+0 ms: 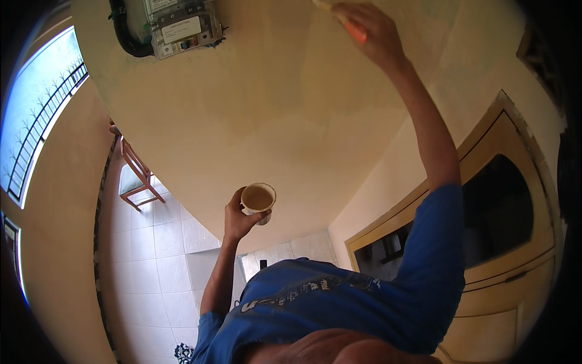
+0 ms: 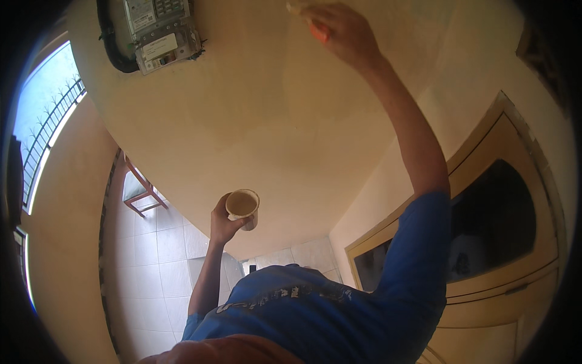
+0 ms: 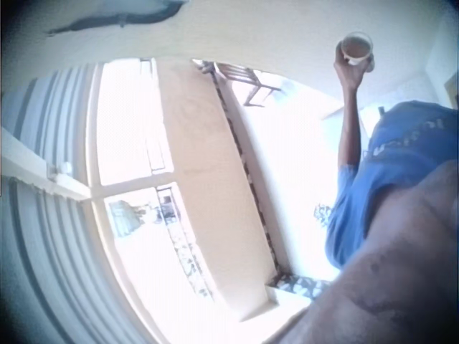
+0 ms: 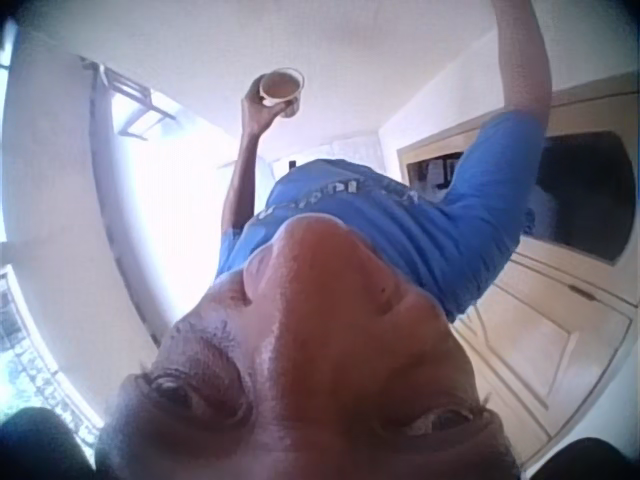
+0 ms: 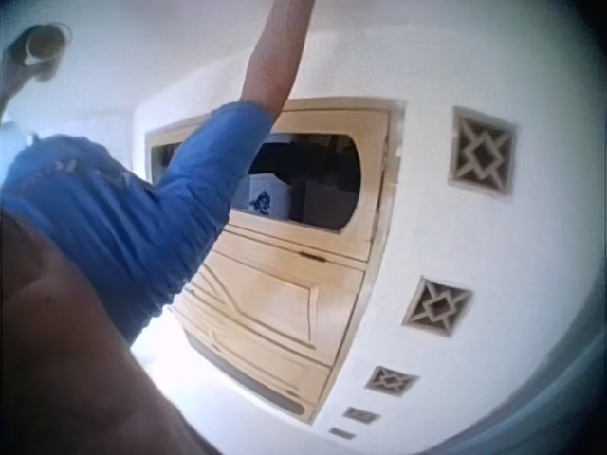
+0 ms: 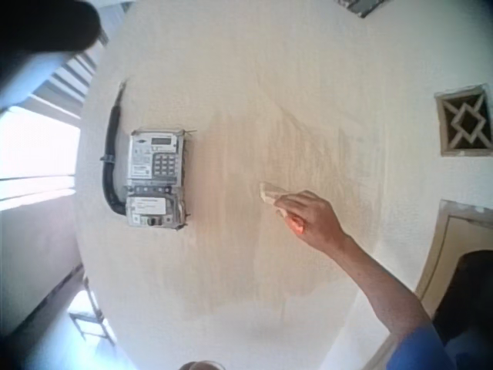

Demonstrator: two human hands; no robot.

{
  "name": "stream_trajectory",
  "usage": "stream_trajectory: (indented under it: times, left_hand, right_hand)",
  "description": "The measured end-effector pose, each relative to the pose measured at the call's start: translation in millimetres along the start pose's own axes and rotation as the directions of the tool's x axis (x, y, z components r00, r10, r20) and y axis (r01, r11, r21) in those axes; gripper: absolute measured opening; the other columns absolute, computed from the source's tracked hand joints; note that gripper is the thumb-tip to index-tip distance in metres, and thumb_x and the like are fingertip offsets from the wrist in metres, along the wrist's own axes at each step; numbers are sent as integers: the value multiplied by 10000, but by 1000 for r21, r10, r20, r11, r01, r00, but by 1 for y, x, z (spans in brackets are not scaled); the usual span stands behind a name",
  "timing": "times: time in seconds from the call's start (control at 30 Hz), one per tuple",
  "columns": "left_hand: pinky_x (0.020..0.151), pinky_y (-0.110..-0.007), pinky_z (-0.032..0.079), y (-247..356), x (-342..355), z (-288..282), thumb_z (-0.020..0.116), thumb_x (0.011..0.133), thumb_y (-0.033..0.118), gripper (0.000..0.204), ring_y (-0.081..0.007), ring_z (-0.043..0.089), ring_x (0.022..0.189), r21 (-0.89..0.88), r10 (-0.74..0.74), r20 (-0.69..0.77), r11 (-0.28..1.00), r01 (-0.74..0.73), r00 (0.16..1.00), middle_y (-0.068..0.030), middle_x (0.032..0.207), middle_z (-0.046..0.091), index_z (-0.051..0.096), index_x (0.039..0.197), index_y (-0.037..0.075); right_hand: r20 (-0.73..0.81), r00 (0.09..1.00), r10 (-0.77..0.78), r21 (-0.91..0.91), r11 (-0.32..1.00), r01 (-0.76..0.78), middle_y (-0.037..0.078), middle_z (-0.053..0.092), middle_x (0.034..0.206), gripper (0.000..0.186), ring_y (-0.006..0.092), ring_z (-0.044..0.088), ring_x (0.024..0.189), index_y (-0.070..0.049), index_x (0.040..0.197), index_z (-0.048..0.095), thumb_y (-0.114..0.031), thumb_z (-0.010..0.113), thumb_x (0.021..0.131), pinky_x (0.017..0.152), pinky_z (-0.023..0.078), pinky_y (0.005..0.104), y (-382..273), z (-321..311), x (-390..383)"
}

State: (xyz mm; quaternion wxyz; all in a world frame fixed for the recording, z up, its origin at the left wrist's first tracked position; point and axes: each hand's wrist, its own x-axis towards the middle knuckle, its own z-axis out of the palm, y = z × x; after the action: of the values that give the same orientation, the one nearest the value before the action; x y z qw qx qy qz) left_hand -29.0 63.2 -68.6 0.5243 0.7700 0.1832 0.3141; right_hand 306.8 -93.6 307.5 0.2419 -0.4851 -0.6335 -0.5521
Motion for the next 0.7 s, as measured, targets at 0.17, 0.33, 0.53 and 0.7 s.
stream_trajectory:
  times: [0.17, 0.33, 0.53, 0.7]
  left_hand:
    - [968, -471, 585, -5, -1, 0, 961, 691, 337, 829, -306, 721, 1141, 34, 3, 3, 999, -3, 1000, -191, 1201, 742, 608, 1340, -40]
    - [963, -457, 588, -2, -4, -5, 958, 697, 311, 811, -300, 722, 1137, -3, -16, 11, 1000, 16, 1000, -197, 1193, 741, 608, 1336, -44]
    - [959, -443, 591, -4, -3, 1, 959, 698, 300, 798, -294, 728, 1123, -68, -2, 35, 998, 5, 999, -190, 1192, 742, 612, 1331, -38]
    - [965, -442, 589, -9, -4, 0, 964, 687, 321, 811, -295, 725, 1127, -21, -15, 47, 1000, 16, 999, -181, 1195, 744, 616, 1331, -28]
  right_hand:
    - [244, 943, 225, 145, 953, -264, 50, 763, 1024, 228, 235, 724, 914, -126, 1102, 756, -73, 805, 886, 785, 596, 357, -46, -6, -78]
    - [709, 486, 511, 105, 605, -789, 53, 762, 944, 190, 191, 685, 803, -108, 1095, 765, -155, 801, 914, 710, 539, 319, -73, -10, -82]
    - [832, 396, 389, 52, 656, -753, 45, 745, 881, 207, 160, 648, 756, -106, 1111, 769, -163, 796, 914, 717, 521, 308, -58, 26, -96]
    - [625, 690, 365, 215, 770, -601, 43, 759, 917, 207, 153, 686, 831, -88, 1106, 767, -163, 790, 914, 793, 551, 306, 41, 21, -49]
